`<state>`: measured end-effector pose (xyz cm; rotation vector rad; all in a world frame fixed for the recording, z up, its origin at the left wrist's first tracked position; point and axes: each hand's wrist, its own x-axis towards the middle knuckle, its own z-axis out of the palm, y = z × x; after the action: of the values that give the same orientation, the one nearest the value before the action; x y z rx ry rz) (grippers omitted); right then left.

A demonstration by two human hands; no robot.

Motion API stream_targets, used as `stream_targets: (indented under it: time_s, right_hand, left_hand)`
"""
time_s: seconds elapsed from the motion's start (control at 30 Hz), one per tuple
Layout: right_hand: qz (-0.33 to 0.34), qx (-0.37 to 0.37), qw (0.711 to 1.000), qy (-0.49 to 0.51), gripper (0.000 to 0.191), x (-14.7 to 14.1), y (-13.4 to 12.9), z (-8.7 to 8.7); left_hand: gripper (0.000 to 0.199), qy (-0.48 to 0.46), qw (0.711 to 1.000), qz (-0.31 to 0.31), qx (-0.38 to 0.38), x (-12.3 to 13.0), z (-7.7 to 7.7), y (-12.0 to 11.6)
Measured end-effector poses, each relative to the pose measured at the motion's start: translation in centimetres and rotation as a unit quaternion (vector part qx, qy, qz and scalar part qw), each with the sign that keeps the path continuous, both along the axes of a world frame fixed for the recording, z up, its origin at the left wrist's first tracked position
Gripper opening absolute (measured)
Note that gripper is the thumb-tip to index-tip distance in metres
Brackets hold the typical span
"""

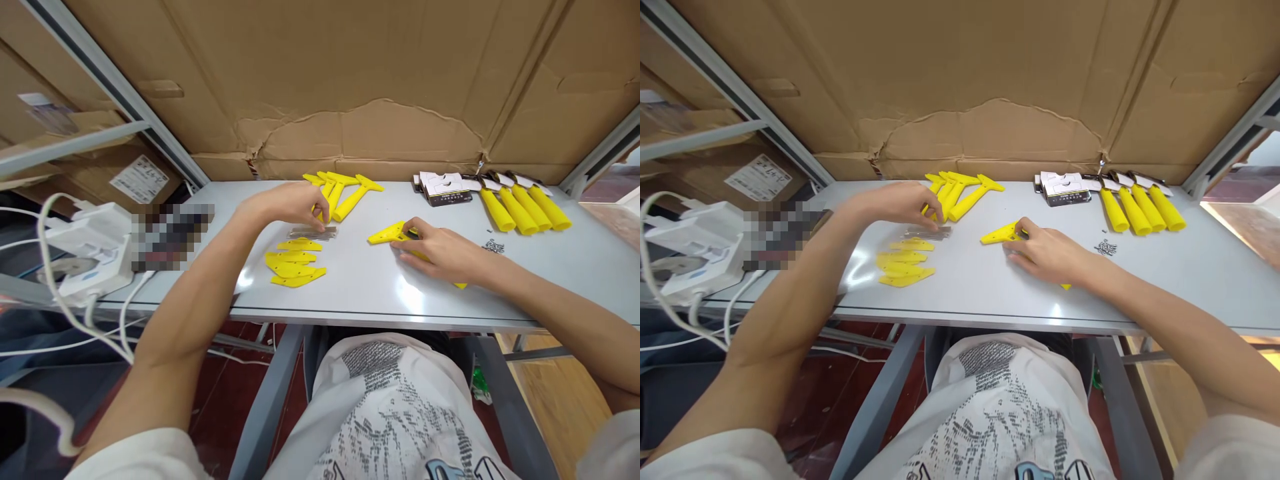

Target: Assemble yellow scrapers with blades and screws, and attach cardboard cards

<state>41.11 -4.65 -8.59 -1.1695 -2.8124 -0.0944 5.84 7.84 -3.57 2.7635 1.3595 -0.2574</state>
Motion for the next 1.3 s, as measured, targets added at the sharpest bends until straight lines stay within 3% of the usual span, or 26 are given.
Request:
stream_targets:
  time_s: [0.3, 0.47, 0.57, 0.63, 0.7, 0.83, 1.03, 1.2, 1.3]
  right_hand:
    - [-0.014, -0.076, 0.989, 0.125, 0.061, 0.2, 0.6, 0.0]
    - [-0.040, -0.015, 0.990, 0.134, 0.053, 0.8, 1.3, 0.1]
    - [-0.044, 0.030, 0.984, 0.172, 0.047, 1.2, 1.8, 0.0]
    - [-0.043, 0.038, 0.977, 0.207, 0.043, 1.1, 1.8, 0.4]
    - [-0.048, 0.034, 0.969, 0.242, 0.039, 0.8, 1.5, 0.9]
    - [-0.077, 0.001, 0.952, 0.296, 0.033, 0.1, 1.0, 1.6]
    - [-0.075, -0.079, 0.922, 0.371, 0.043, -0.1, 0.8, 1.6]
    - [-0.061, -0.184, 0.894, 0.403, 0.034, -0.1, 0.5, 1.7]
    - [-0.065, -0.187, 0.890, 0.410, 0.028, -0.1, 0.3, 1.7]
  left_hand:
    - [0.022, -0.041, 0.998, -0.046, 0.019, -0.3, -1.7, 0.9]
    - [0.025, -0.079, 0.995, -0.059, -0.025, -0.2, -0.5, -0.2]
    - [0.032, -0.172, 0.982, -0.078, -0.004, 0.6, 0.5, -1.2]
    - [0.035, -0.278, 0.958, -0.060, 0.030, 1.4, 0.6, -1.8]
    - [0.037, -0.397, 0.916, -0.027, 0.043, 2.4, 0.3, -2.3]
    - [0.047, -0.552, 0.833, -0.008, -0.033, 5.1, -1.4, -3.3]
    - [0.050, -0.614, 0.773, -0.024, -0.158, 8.1, -3.2, -5.4]
    - [0.049, -0.645, 0.731, -0.036, -0.218, 9.0, -3.2, -7.0]
    - [0.046, -0.652, 0.712, -0.050, -0.255, 9.2, -3.3, -7.2]
